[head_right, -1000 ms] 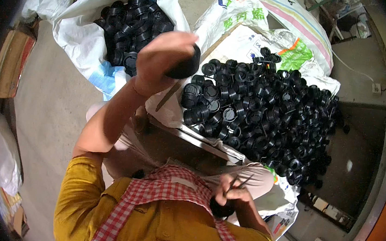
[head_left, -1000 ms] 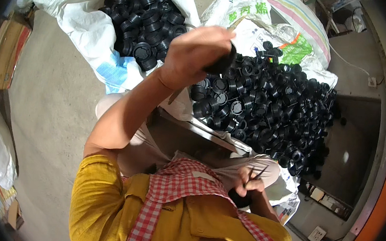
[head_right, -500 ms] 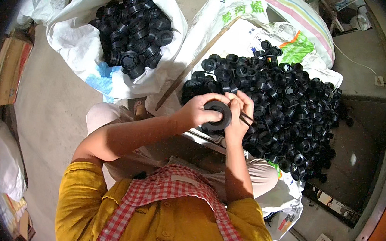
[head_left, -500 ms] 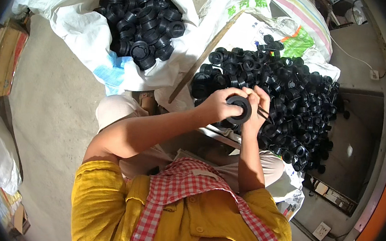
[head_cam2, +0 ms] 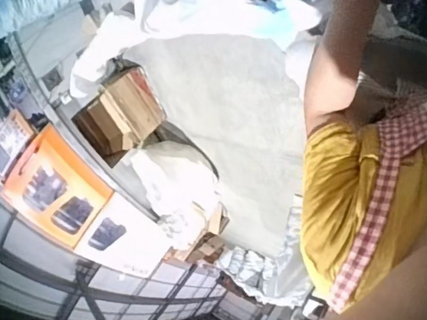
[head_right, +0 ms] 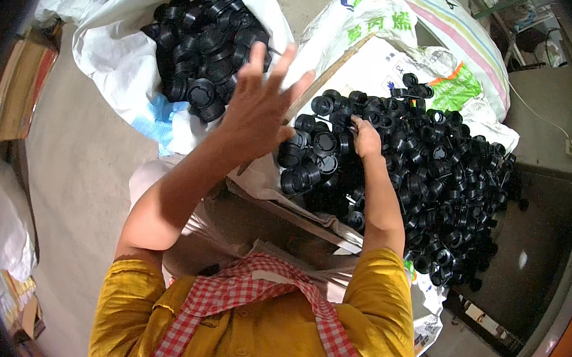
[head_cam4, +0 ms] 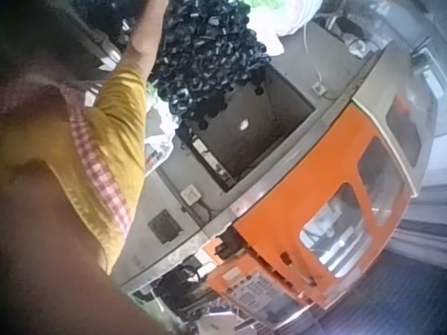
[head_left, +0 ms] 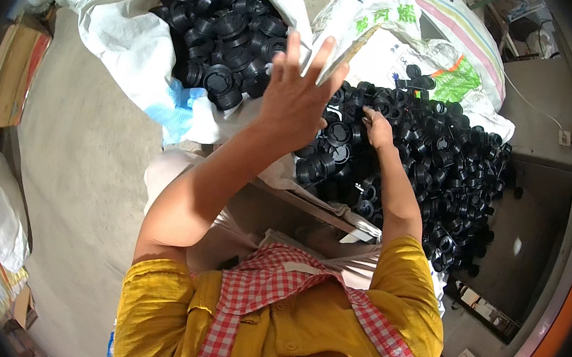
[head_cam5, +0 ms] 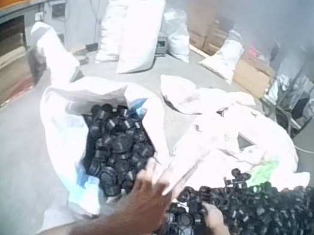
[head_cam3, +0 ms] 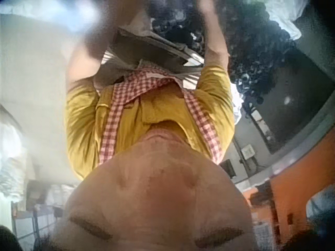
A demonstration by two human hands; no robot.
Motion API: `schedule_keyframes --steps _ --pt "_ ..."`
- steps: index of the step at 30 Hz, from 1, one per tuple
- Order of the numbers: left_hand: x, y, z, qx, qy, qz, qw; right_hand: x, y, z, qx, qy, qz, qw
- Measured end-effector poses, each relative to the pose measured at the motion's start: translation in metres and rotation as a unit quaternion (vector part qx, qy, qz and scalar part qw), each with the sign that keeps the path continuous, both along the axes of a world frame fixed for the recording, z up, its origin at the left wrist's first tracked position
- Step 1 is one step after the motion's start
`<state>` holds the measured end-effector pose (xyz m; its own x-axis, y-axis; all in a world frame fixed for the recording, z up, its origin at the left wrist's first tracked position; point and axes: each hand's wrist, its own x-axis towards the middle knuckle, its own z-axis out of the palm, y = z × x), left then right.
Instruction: The person pours white plastic pipe fittings from a box into a bag, then sits on the floor and repeatedly picks up black plastic pipe fittings and rubber gaskets, inserting the gaskets into the fittings and placing them into a bag.
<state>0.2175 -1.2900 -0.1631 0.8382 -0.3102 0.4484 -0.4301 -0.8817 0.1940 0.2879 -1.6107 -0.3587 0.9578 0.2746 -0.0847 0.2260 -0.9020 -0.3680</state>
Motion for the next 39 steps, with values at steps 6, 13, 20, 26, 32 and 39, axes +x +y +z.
schedule_keyframes --steps 6,13,20,26,32,39 --pt "-0.006 -0.012 -0.019 -0.125 0.240 -0.075 0.960 -0.047 0.031 0.060 0.098 -0.151 -0.049 0.983" --pt "-0.026 -0.052 -0.026 -0.371 0.583 -0.188 0.698 -0.169 0.066 0.172 0.250 -0.193 0.038 0.948" --pt "-0.051 -0.052 -0.025 -0.421 0.699 -0.287 0.502 -0.203 0.064 0.208 0.113 -0.145 0.074 0.980" --pt "-0.059 -0.053 -0.030 -0.203 0.185 -0.490 0.828 -0.214 0.057 0.199 0.180 0.131 0.035 0.974" --pt "-0.040 -0.035 -0.005 -0.118 -0.096 -0.482 0.863 -0.254 0.047 0.212 0.603 0.624 0.040 0.496" --pt "-0.055 -0.052 -0.027 -0.496 0.544 -0.312 0.600 -0.243 0.059 0.175 0.680 0.191 -0.240 0.666"
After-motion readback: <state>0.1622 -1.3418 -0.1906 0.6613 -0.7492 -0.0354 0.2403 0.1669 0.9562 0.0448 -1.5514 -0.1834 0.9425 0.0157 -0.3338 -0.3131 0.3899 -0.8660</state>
